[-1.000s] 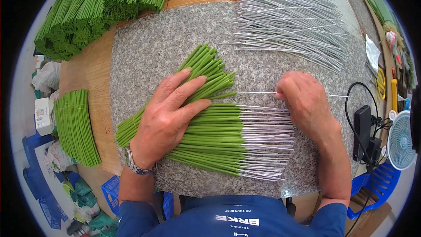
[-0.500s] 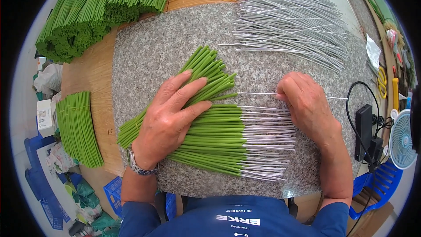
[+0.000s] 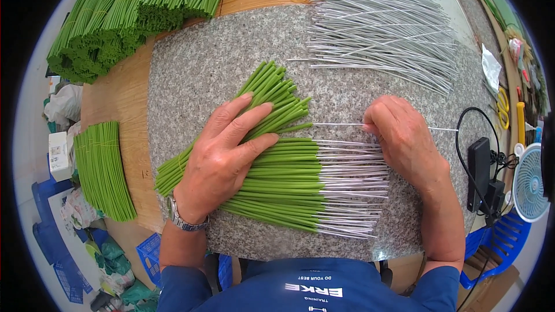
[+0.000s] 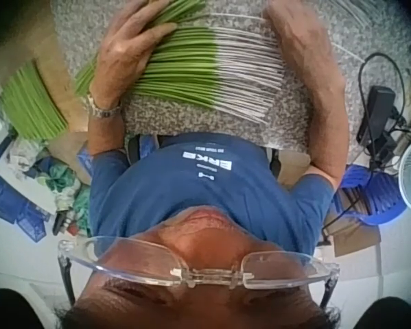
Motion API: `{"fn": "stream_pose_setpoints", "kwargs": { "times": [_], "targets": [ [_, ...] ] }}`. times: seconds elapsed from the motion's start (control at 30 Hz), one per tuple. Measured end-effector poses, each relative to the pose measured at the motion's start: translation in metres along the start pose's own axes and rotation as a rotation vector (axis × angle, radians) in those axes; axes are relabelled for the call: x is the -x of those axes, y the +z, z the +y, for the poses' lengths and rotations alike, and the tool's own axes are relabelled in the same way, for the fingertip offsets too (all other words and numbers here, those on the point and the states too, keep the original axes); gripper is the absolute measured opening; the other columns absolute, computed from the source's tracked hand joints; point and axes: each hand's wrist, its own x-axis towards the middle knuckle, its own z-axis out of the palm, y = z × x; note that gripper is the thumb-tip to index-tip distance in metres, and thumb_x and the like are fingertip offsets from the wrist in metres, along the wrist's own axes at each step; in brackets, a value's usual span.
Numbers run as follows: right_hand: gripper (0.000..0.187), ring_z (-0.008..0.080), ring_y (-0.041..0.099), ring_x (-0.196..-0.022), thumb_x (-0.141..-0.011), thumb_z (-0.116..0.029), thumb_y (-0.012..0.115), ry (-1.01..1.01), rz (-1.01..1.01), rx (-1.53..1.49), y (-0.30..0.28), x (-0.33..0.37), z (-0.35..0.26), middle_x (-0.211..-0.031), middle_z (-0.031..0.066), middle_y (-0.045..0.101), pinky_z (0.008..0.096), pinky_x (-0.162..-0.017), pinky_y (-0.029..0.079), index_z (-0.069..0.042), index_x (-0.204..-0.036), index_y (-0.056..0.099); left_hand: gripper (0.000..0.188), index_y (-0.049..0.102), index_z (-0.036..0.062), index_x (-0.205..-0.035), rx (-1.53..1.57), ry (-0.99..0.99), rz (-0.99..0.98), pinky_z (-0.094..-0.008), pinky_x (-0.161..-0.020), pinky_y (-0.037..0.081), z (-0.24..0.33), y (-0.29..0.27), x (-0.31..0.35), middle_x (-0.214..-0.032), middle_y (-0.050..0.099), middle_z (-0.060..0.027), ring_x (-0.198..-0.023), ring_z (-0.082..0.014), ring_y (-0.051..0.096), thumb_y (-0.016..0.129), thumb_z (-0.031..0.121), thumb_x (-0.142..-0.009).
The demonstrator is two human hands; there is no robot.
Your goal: The person inserts white sticks into green tubes by hand, one at a time, and moves the assembled pieces to a growing stack on the table.
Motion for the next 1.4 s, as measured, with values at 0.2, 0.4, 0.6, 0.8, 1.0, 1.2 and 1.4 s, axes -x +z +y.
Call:
{"fn": "stream_pose_setpoints", "kwargs": {
  "times": [0.2, 0.4, 0.6, 0.8, 1.0, 1.2, 1.4],
  "targets": [
    [0.015, 0.028, 0.063, -0.088, -0.093, -0.009, 0.071, -0.052, 0.017, 0.084, 0.0, -0.004, -0.003, -0.09, 0.0091, 0.059, 0.0424, -0.082, 0.051, -0.008, -0.096, 0.056, 0.026, 0.083, 0.0076, -0.111, -0.003, -0.005, 0.001, -0.0511, -0.118, 0.05, 0.0, -0.001, 0.001, -0.148, 0.068, -0.0134, -0.145, -0.0421, 0.057, 0.077, 0.001, -0.086],
    [0.01, 0.0262, 0.063, -0.088, -0.089, -0.008, 0.066, -0.116, 0.071, 0.082, -0.001, -0.004, -0.002, -0.092, 0.0074, 0.06, 0.0405, -0.083, 0.051, -0.007, -0.096, 0.059, 0.026, 0.083, 0.0076, -0.111, -0.004, 0.0, 0.007, -0.0508, -0.118, 0.05, 0.0, 0.001, 0.0, -0.148, 0.068, -0.013, -0.146, -0.0413, 0.057, 0.077, 0.001, -0.086],
    [0.01, 0.0268, 0.063, -0.088, -0.089, -0.007, 0.064, -0.135, 0.081, 0.016, 0.009, -0.011, -0.008, -0.094, 0.0076, 0.061, 0.0399, -0.084, 0.052, -0.007, -0.1, 0.063, 0.029, 0.082, 0.0066, -0.111, 0.009, 0.012, 0.029, -0.0524, -0.118, 0.05, 0.0, 0.002, 0.001, -0.146, 0.068, -0.0135, -0.144, -0.0415, 0.057, 0.074, 0.0, -0.084],
    [0.008, 0.0265, 0.065, -0.091, -0.091, -0.007, 0.063, -0.134, -0.025, 0.024, 0.026, -0.028, -0.03, -0.093, 0.0081, 0.06, 0.0401, -0.085, 0.053, -0.007, -0.099, 0.063, 0.033, 0.08, 0.0051, -0.113, 0.026, 0.027, 0.048, -0.0539, -0.118, 0.05, 0.0, 0.001, 0.001, -0.145, 0.068, -0.0137, -0.142, -0.0416, 0.058, 0.072, -0.001, -0.082],
    [0.014, 0.0265, 0.065, -0.089, -0.09, -0.008, 0.065, -0.121, -0.01, -0.049, 0.028, -0.027, -0.04, -0.094, 0.0081, 0.063, 0.0397, -0.086, 0.051, -0.007, -0.104, 0.064, 0.032, 0.079, 0.0075, -0.12, 0.077, -0.013, 0.079, -0.0509, -0.116, 0.053, 0.0, 0.002, 0.002, -0.147, 0.068, -0.0146, -0.143, -0.0421, 0.059, 0.078, 0.0, -0.089],
    [0.021, 0.0283, 0.068, -0.099, -0.091, -0.009, 0.078, -0.023, 0.128, 0.062, 0.004, -0.022, -0.014, -0.101, 0.0092, 0.071, 0.0437, -0.089, 0.049, -0.007, -0.109, 0.067, 0.033, 0.078, 0.0075, -0.121, 0.086, -0.018, 0.109, -0.0508, -0.115, 0.054, 0.0, 0.002, 0.002, -0.147, 0.068, -0.0149, -0.143, -0.0428, 0.06, 0.079, 0.0, -0.089],
    [0.019, 0.0314, 0.067, -0.105, -0.093, -0.01, 0.078, 0.123, 0.251, 0.192, 0.0, -0.032, 0.033, -0.106, 0.0078, 0.069, 0.0444, -0.092, 0.05, -0.009, -0.109, 0.069, 0.031, 0.078, 0.0069, -0.119, 0.074, -0.035, 0.096, -0.0503, -0.115, 0.053, 0.0, 0.001, 0.004, -0.148, 0.068, -0.015, -0.142, -0.0429, 0.06, 0.08, 0.0, -0.089]
  ]
}}
